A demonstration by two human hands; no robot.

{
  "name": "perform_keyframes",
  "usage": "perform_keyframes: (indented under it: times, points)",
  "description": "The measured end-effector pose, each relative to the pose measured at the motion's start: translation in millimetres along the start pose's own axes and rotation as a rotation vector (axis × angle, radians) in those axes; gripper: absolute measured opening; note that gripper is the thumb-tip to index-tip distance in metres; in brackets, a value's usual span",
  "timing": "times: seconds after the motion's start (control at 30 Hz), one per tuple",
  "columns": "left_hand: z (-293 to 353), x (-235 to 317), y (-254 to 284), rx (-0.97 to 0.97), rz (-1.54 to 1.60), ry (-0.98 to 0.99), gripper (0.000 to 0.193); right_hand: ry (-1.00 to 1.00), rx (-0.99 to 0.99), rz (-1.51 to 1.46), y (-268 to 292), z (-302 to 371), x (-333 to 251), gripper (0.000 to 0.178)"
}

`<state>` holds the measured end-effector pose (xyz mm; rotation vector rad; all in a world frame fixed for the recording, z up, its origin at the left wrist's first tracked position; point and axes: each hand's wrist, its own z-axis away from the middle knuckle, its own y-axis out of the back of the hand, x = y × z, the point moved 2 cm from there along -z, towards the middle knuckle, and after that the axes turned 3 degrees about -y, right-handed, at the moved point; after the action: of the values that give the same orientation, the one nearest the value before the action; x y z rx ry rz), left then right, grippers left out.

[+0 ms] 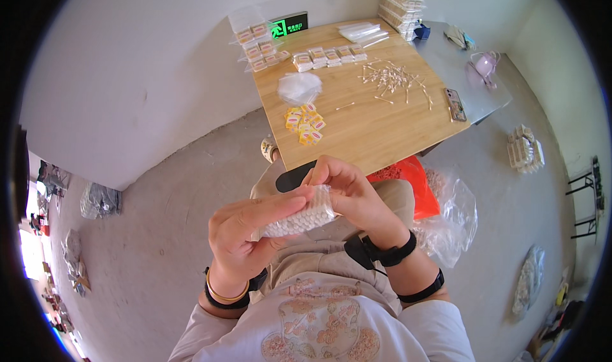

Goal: Gather cotton swabs and pack them into a plastic bag.

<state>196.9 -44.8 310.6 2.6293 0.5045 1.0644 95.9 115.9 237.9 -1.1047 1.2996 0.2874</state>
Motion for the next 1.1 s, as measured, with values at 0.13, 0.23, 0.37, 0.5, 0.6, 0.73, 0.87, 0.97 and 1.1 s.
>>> perform_keyframes:
  times: [0.13, 0.23, 0.37, 0.5, 0.6, 0.73, 0.87, 0.97, 1.1]
  points:
    - [7.1, -9.5, 2.1, 0.026, -0.038, 0.137, 0.041, -0.149, 0.071, 0.033, -4.5, 3.0, -1.7, 0.015]
    - [3.0, -14.2, -2.4, 0.166, 0.086, 0.246, 0.050, -0.226, 0.103, 0.040, -12.9, 5.4, -6.2, 0.025]
    - [9.1, -21.9, -0.9, 0.221, 0.121, 0.398, 0.059, -0.261, 0.076, 0.048, -19.4, 5.9, -13.8, 0.038]
    - [10.1, -20.7, -0.8, 0.277, 0.182, 0.394, 0.057, -0.250, 0.061, 0.016, -22.1, 7.7, -11.7, 0.039]
    - [8.6, -17.4, 3.7, 0.252, 0.231, 0.407, 0.053, -0.253, 0.090, 0.003, -20.8, 8.2, -11.4, 0.038]
    - [14.5, -17.7, 10.1, 0.148, 0.222, 0.422, 0.053, -0.224, 0.071, -0.043, -18.0, 8.1, -7.8, 0.037]
    - [8.3, -14.4, 1.3, 0.274, 0.235, 0.272, 0.054, -0.227, 0.080, 0.022, -21.0, 8.8, -9.4, 0.029]
    - [6.6, -16.1, -1.7, 0.239, 0.175, 0.310, 0.054, -0.222, 0.127, 0.086, -17.0, 10.2, -6.6, 0.021]
    - [8.1, -11.5, -3.8, 0.216, 0.161, 0.355, 0.053, -0.187, 0.140, 0.112, -17.5, 9.7, -4.5, 0.016]
